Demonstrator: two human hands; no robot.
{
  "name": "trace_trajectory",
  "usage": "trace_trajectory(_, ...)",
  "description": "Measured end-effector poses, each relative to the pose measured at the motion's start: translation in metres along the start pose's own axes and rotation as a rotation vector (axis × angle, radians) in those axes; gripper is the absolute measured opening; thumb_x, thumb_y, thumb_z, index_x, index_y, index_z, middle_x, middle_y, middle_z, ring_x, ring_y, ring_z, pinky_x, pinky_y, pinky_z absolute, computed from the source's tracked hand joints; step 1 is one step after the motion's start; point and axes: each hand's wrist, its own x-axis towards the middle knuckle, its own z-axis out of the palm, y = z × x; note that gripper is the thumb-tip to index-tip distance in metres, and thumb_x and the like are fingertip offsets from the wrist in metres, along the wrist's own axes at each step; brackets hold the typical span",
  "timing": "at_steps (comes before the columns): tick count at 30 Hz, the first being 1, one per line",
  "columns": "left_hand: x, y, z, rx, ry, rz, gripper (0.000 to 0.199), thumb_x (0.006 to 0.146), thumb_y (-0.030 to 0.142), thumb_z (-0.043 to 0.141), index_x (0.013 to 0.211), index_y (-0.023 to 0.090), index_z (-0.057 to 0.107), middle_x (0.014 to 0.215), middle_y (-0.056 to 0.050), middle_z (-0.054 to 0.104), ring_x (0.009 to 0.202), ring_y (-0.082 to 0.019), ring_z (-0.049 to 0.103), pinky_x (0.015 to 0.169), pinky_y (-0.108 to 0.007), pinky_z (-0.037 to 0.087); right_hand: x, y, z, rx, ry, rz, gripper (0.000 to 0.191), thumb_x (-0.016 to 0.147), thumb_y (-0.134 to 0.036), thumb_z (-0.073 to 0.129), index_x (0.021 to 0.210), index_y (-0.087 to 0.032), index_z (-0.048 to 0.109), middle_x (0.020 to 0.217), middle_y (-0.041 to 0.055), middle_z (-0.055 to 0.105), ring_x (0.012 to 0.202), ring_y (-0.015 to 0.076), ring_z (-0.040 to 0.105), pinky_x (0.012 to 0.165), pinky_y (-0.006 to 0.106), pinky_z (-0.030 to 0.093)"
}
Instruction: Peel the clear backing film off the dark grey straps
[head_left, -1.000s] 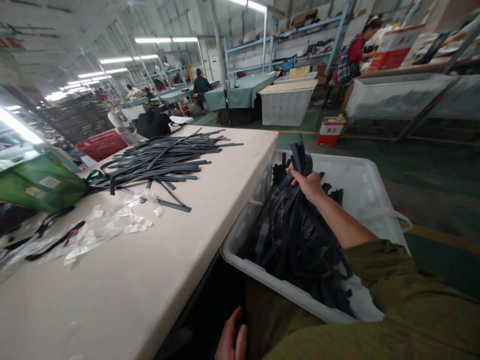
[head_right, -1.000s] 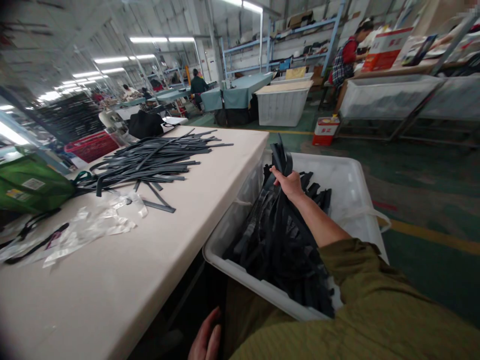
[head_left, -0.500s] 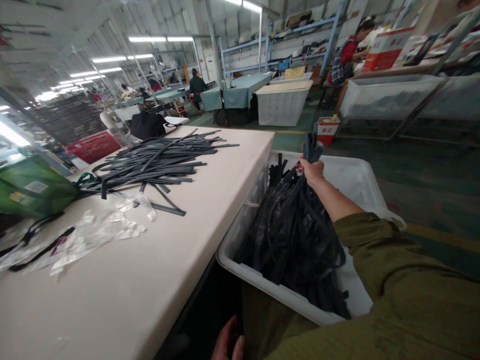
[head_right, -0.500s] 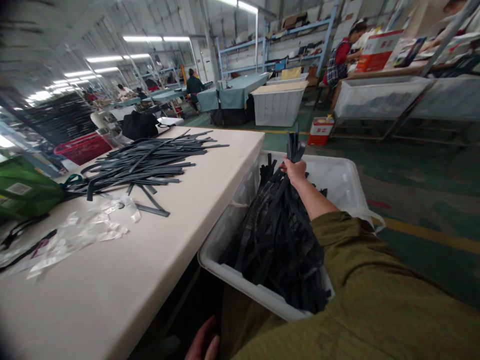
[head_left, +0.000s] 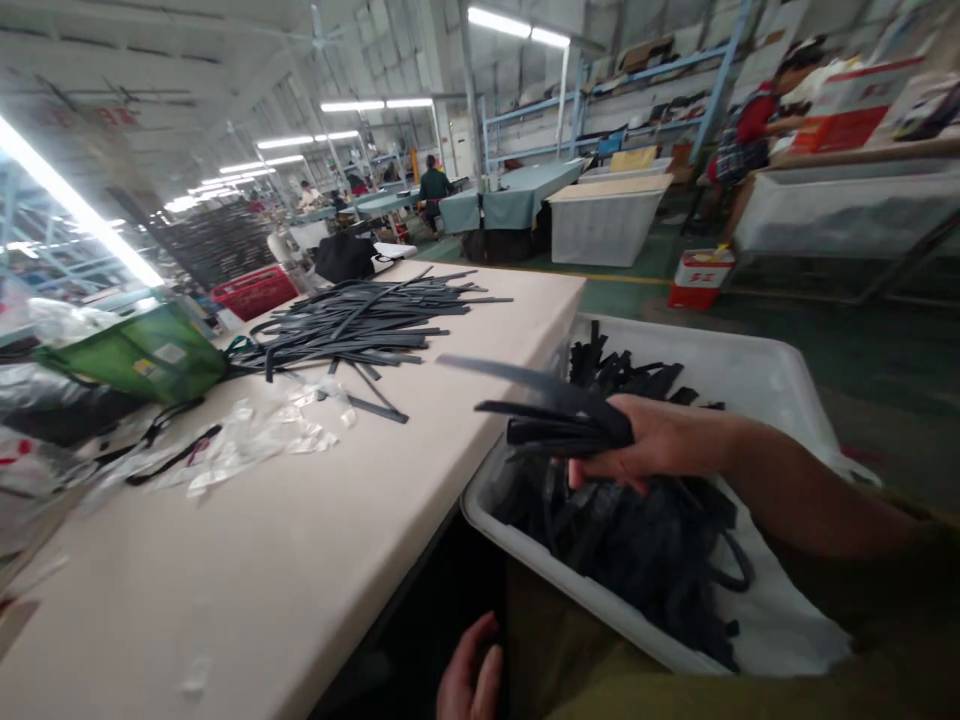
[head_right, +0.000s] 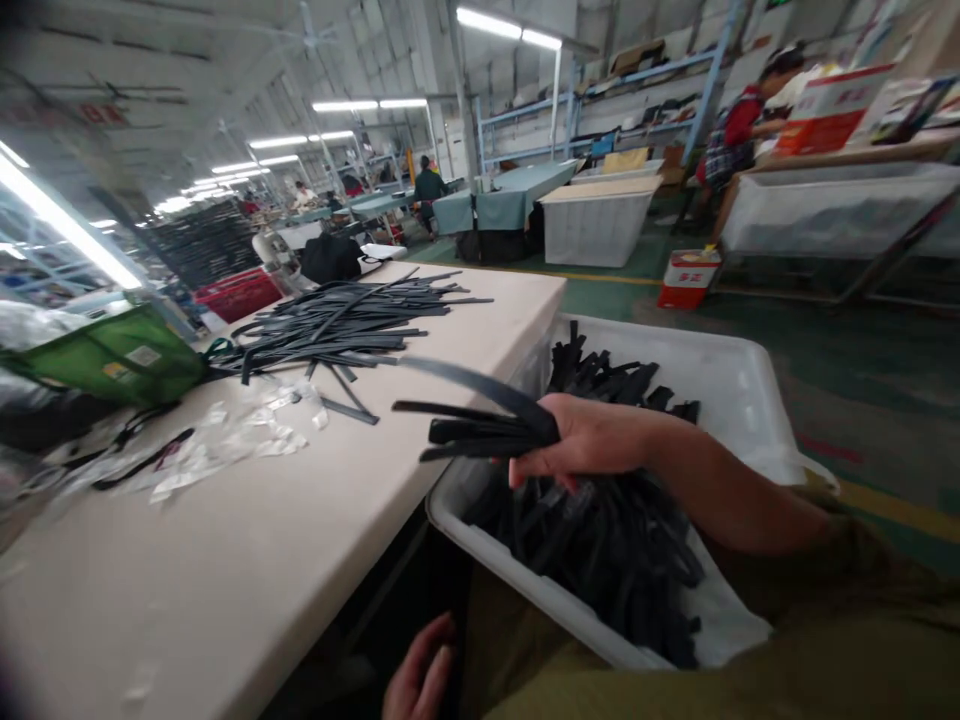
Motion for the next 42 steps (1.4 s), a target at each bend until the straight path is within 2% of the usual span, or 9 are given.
trace_trajectory(3,-0.015,0.04,-0.008,-0.217,-0.022,0.022,0.059,0.082,0.062,0.061,0.12,0.018,0.069,0.122,-0.015,0.07,0.107,-0.028,0.068,0.095,-0.039,0.052,0.03,-0.008,0.057,0.199,-0.347,0.014,0.03,0.086,-0.039,0.067,0.1,-0.013,0.073,0.084,0.0055,0.074,0.047,0.0057,0.055,0.045,0.015,0.047)
trace_trajectory(7,-0.032,0.078,-0.028,-0.291,0.116,0.168,0.053,0.086,0.061,0.058,0.111,0.016,0.072,0.103,-0.011,0.075,0.095,-0.026,0.068,0.088,-0.037,0.052,0.075,0.016,0.128,0.369,-0.581,0.011,0.032,0.083,-0.042,0.07,0.092,-0.011,0.072,0.077,0.0045,0.071,0.052,0.0084,0.059,0.048,0.017,0.05)
trace_trajectory(10,-0.043,0.084,-0.04,-0.435,0.204,0.164,0.048,0.085,0.058,0.061,0.106,0.017,0.074,0.104,-0.011,0.075,0.102,-0.028,0.066,0.092,-0.038,0.051,0.096,0.037,0.17,0.418,-0.673,0.026,0.034,0.082,-0.044,0.068,0.085,-0.01,0.071,0.076,0.0058,0.071,0.05,0.009,0.06,0.048,0.018,0.05)
trace_trajectory(14,-0.052,0.081,-0.047,-0.701,0.232,0.132,0.061,0.085,0.064,0.057,0.13,0.022,0.062,0.125,-0.011,0.069,0.113,-0.03,0.065,0.1,-0.044,0.049,0.102,0.05,0.201,0.392,-0.78,0.112,0.029,0.079,-0.04,0.067,0.081,-0.012,0.068,0.065,0.001,0.067,0.044,0.0086,0.056,0.046,0.018,0.049)
trace_trajectory(20,-0.057,0.087,-0.078,-1.083,0.17,-0.056,0.079,0.082,0.079,0.045,0.123,0.015,0.067,0.117,-0.015,0.072,0.104,-0.029,0.068,0.096,-0.044,0.051,0.101,0.058,0.22,0.204,-0.815,0.222,0.016,0.073,-0.031,0.062,0.07,-0.016,0.06,0.054,-0.0037,0.059,0.042,0.009,0.052,0.039,0.017,0.042)
trace_trajectory(26,-0.064,0.1,-0.118,-0.764,0.502,0.127,0.037,0.077,0.05,0.076,0.092,0.016,0.076,0.092,-0.006,0.077,0.086,-0.018,0.07,0.08,-0.028,0.053,0.113,0.078,0.231,0.158,-0.826,0.285,0.032,0.06,-0.035,0.078,0.082,-0.016,0.064,0.056,-0.0073,0.056,0.045,0.0085,0.049,0.038,0.017,0.039)
trace_trajectory(32,-0.09,0.106,-0.114,-0.69,0.541,0.28,0.03,0.081,0.044,0.074,0.093,0.017,0.075,0.085,-0.005,0.074,0.076,-0.015,0.066,0.072,-0.027,0.054,0.122,0.087,0.226,0.298,-0.874,0.377,0.036,0.06,-0.03,0.077,0.089,-0.015,0.065,0.06,-0.0056,0.061,0.042,0.0069,0.05,0.038,0.015,0.041)
trace_trajectory(38,-0.108,0.099,-0.106,-0.77,0.467,0.393,0.021,0.082,0.042,0.074,0.086,0.021,0.075,0.075,-0.003,0.07,0.069,-0.014,0.064,0.063,-0.024,0.054,0.127,0.092,0.218,0.528,-0.903,0.398,0.063,0.063,-0.066,0.072,0.093,-0.011,0.066,0.063,-0.0025,0.06,0.043,0.0069,0.05,0.038,0.016,0.04)
trace_trajectory(42,-0.112,0.096,-0.104,-0.783,0.409,0.412,0.017,0.083,0.04,0.073,0.086,0.024,0.076,0.074,-0.002,0.069,0.065,-0.013,0.062,0.057,-0.022,0.051,0.129,0.089,0.215,0.513,-0.878,0.392,0.045,0.064,-0.046,0.075,0.092,-0.013,0.066,0.058,-0.0052,0.057,0.042,0.0059,0.046,0.038,0.015,0.037)
